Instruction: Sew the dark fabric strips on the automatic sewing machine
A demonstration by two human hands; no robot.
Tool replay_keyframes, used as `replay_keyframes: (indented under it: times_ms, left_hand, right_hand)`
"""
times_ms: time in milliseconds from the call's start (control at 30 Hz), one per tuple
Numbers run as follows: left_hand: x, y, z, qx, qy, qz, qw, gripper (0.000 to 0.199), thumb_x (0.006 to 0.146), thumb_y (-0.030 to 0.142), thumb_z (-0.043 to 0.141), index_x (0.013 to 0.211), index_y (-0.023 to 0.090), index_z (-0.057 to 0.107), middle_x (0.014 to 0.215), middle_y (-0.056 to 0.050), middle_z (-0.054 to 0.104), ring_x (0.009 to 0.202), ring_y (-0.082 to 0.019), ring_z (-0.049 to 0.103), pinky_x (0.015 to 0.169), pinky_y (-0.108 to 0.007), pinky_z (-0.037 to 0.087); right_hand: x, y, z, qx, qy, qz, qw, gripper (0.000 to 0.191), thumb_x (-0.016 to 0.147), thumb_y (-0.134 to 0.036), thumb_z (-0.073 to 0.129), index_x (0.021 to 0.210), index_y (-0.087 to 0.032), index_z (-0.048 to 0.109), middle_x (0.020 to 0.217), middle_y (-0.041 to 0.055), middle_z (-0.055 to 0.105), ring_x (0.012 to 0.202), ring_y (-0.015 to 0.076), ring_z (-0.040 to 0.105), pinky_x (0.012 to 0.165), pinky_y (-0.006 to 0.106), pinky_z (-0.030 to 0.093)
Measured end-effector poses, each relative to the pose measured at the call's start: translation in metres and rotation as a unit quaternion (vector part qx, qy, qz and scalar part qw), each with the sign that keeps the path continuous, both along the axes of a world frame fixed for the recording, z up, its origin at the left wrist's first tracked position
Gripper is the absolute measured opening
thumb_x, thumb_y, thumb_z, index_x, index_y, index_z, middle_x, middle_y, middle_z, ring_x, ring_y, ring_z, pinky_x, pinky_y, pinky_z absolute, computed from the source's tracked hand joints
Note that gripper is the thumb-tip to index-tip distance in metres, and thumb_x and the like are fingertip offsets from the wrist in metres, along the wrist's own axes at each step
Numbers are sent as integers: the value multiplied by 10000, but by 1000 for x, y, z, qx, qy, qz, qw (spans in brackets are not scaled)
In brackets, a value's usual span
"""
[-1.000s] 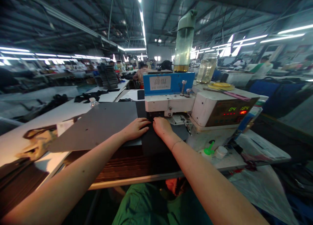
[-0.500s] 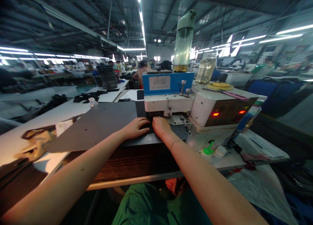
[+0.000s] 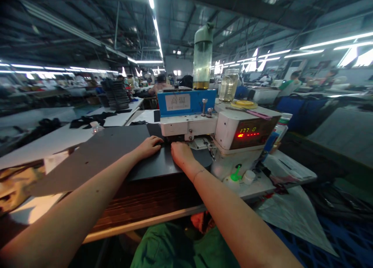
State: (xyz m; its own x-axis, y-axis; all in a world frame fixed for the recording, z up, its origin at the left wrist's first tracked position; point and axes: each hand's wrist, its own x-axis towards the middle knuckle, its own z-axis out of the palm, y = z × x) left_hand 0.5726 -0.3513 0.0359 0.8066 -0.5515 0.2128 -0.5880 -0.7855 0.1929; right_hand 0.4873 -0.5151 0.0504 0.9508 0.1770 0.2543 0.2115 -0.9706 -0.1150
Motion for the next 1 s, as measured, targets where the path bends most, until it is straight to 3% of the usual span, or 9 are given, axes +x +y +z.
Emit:
replay_keyframes:
  times_ms: [100,200,333,400,500,633,733,867,1000]
  left_hand:
    - [2,13,6,21,12,12,1000,327,756,238,434,1041,179,581,1083,-70,541,1043,-211,506,956,-341,387]
    - [-21,31,15,23,34,-24,999,328,783,366,445,1014,174,577,1052,-72,550,1008,-217,513,925,-353,402]
    - [-81,58,17,0,43,-48,998,467,752,545,492,1065,203,549,1091,-65,550,1009,-228,515,905,-364,418]
    - [-106,71,11,-4,32,-40,999,498,730,551,535,1112,231,526,1148,-62,535,1044,-236,504,928,-376,409]
    - [-127,85,1,-24,7,-27,999,368,789,488,497,1068,254,550,1127,-58,555,1038,-229,510,919,-369,421]
    - [-131,87,-5,-46,-29,-20,998,286,809,445,488,998,244,566,1047,-69,578,974,-228,535,861,-360,456]
    - [-135,80,-7,-57,-55,-24,997,308,789,444,529,1020,240,546,1070,-69,561,984,-223,535,866,-361,458]
    - [-153,64,-8,-114,-112,-41,986,302,815,357,529,1093,241,515,1133,-65,527,1054,-208,510,912,-351,441]
    - [-178,40,-7,-181,-122,-80,973,290,834,232,510,1123,240,494,1120,-66,534,1062,-182,509,901,-297,455]
  right_hand:
    - [-31,-16,11,39,-33,66,996,256,888,-200,372,998,-181,602,980,63,642,904,161,583,782,240,418]
    - [-67,-59,36,65,-139,81,985,273,894,-225,377,1097,-193,556,1036,57,619,959,150,556,835,240,404]
    - [-91,-154,78,21,-323,-62,944,286,879,-266,427,1123,-190,555,1072,91,598,1057,181,498,919,301,367]
    - [-90,-201,91,-35,-334,-126,933,346,851,-270,493,1173,-151,533,1136,136,568,1099,195,470,919,318,356]
    - [-81,-248,99,-119,-255,-143,949,461,810,-264,571,1222,-75,487,1185,183,532,1103,211,468,880,312,355]
    - [-72,-263,97,-192,-192,-151,951,353,821,-234,563,1129,-61,560,1032,170,602,941,175,531,782,294,357]
    - [-72,-260,94,-175,-210,-175,946,277,846,-233,521,1050,-66,605,957,161,626,883,170,543,738,278,362]
    - [-70,-254,87,15,-255,-216,942,261,852,-222,497,1035,-92,630,968,147,654,866,164,569,735,247,384]
    - [-76,-243,89,197,-284,-271,899,302,844,-302,488,965,-93,669,788,124,676,699,149,579,635,255,396]
